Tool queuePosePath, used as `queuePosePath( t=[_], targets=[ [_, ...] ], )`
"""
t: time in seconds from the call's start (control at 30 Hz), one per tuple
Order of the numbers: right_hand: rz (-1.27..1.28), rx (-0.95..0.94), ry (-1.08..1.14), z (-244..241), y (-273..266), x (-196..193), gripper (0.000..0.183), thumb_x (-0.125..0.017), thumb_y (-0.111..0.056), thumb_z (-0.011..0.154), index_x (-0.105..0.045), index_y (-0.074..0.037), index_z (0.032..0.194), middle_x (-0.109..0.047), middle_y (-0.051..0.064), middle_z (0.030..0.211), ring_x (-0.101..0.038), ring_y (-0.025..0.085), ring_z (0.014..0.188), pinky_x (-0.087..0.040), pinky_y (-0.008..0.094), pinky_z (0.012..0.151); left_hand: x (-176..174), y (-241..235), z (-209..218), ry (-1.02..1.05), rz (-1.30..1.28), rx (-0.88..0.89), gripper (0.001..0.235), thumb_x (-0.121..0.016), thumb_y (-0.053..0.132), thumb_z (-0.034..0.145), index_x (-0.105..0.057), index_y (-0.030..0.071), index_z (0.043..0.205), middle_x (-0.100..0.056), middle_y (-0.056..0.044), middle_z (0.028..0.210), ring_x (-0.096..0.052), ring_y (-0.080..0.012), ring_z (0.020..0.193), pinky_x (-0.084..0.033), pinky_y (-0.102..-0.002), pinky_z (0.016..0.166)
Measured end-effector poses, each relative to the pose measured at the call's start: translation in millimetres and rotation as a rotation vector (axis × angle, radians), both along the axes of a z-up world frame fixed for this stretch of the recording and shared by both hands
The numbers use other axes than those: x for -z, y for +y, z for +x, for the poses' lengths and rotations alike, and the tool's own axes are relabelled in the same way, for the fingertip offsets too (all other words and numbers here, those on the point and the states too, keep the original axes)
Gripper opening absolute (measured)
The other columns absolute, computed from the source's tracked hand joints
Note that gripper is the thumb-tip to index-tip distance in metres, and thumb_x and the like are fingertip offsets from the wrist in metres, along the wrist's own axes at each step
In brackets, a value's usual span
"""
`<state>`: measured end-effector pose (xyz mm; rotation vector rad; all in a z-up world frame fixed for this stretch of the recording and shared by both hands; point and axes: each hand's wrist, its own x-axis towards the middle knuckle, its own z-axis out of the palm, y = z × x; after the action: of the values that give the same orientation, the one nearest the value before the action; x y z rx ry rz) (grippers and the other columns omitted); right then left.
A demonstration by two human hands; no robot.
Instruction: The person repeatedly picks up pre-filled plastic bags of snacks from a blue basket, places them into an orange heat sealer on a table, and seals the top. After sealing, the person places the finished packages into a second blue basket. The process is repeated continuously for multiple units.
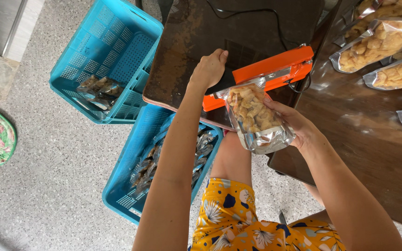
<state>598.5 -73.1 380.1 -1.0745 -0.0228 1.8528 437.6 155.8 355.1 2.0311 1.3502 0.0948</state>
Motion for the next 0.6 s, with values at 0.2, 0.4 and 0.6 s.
queuePosePath(
  t=[0.2,0.4,0.6],
  targets=[
    [-0.025,-0.008,-0.022,1.0,-0.1,0.9,0.054,-0.060,-0.032,0.099,-0.055,0.004,0.139,-0.071,0.020,0.125,-0.073,0.023,0.104,-0.061,0.037,0.088,0.3,0.6,1.6,0.031,-0.014,0.004,0.050,-0.030,0.048,0.106,-0.063,0.017,0.125,-0.074,-0.016,0.113,-0.067,-0.0418,0.111,-0.053,-0.053,0.094],
    [-0.018,0.000,-0.016,0.9,-0.3,1.0,0.054,-0.061,-0.032,0.098,-0.055,0.003,0.139,-0.070,0.019,0.127,-0.073,0.021,0.105,-0.062,0.036,0.088,-4.5,-2.7,1.9,0.054,-0.001,0.001,0.049,-0.030,0.048,0.106,-0.063,0.018,0.126,-0.074,-0.016,0.112,-0.067,-0.0416,0.110,-0.053,-0.054,0.093],
    [-0.022,0.003,-0.019,1.4,-2.0,5.7,0.055,-0.063,-0.032,0.097,-0.056,0.003,0.138,-0.071,0.019,0.126,-0.074,0.022,0.104,-0.062,0.037,0.087,-6.0,-3.6,3.8,0.087,0.035,0.034,0.048,-0.030,0.048,0.106,-0.062,0.019,0.127,-0.073,-0.018,0.111,-0.068,-0.0422,0.108,-0.053,-0.054,0.093]
  ],
)
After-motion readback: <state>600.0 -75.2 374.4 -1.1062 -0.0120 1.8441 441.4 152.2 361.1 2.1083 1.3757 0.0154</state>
